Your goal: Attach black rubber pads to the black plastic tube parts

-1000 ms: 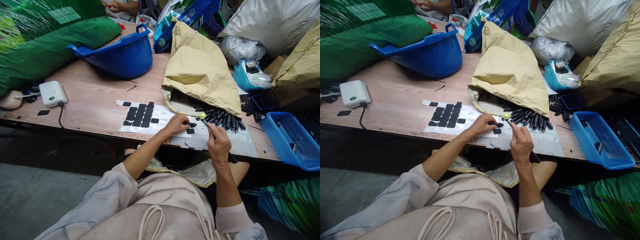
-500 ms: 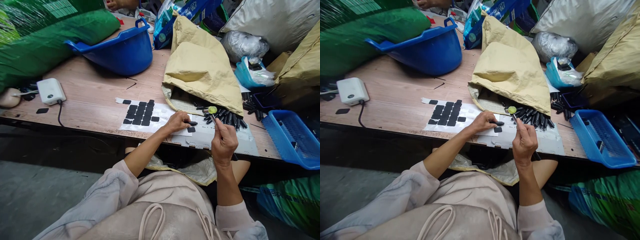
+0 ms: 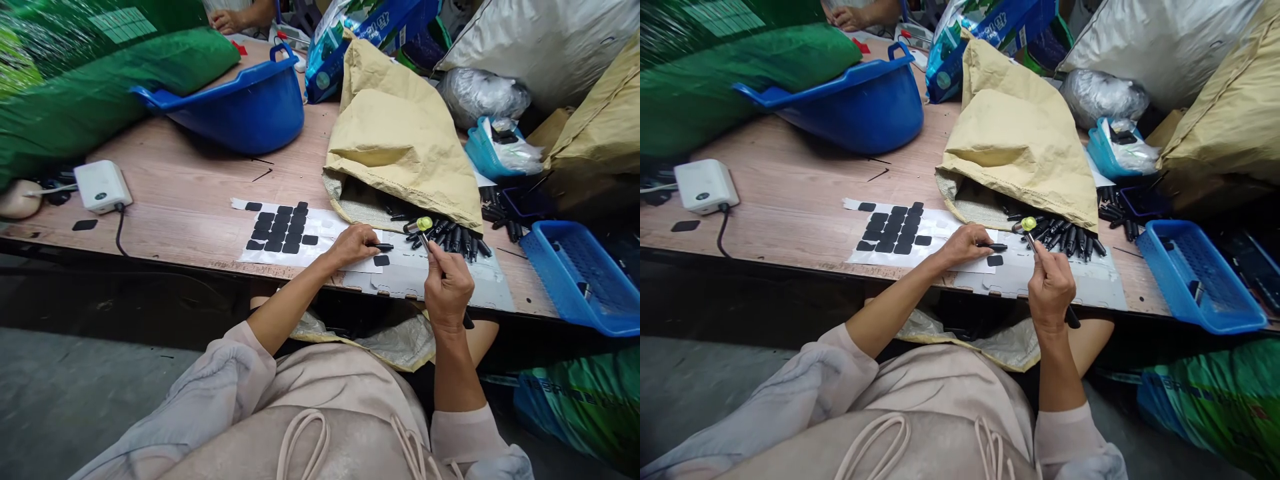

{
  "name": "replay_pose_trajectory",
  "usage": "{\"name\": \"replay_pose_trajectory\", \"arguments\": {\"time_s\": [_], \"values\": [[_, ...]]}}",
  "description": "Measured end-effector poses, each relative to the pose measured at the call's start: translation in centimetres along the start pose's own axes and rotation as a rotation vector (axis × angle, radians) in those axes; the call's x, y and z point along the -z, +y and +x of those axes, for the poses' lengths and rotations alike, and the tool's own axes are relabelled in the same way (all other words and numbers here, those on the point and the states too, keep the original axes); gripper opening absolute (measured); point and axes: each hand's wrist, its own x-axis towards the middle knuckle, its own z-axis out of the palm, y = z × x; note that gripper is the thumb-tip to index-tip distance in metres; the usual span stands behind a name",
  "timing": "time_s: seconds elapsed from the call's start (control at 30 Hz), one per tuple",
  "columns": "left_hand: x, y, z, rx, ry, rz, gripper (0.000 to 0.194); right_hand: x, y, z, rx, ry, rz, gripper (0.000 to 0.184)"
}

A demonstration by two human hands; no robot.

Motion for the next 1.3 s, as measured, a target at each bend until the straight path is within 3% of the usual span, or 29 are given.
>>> {"name": "replay_pose_trajectory", "arguments": {"time_s": [0.43, 0.57, 0.93, 1.17, 1.3], "values": [[0.5, 0.1, 0.1, -0.012, -0.076, 0.097, 0.021, -0.7, 1.7, -2.7, -0.164, -0.039, 0.051, 0.032], [0.0, 0.3, -0.2, 0.010, -0.047, 0.146, 0.023, -0.7, 1.6, -2.7, -0.175, -0.063, 0.039, 0.035], [-1.1, 0.4, -0.3, 0.045, 0.060, 0.053, 0.016, -1.3, 1.0, -2.1, -0.127, -0.086, 0.013, 0.034], [-0.4, -0.3, 0.7, -0.005, 0.025, -0.037, 0.012, -2.6, 0.2, -1.4, -0.041, 0.035, -0.041, 0.034], [-0.2, -0.4, 1.0, 0.004, 0.010, -0.053, 0.014, -3.7, 0.5, -1.6, -0.018, -0.098, -0.139, 0.038]]}}
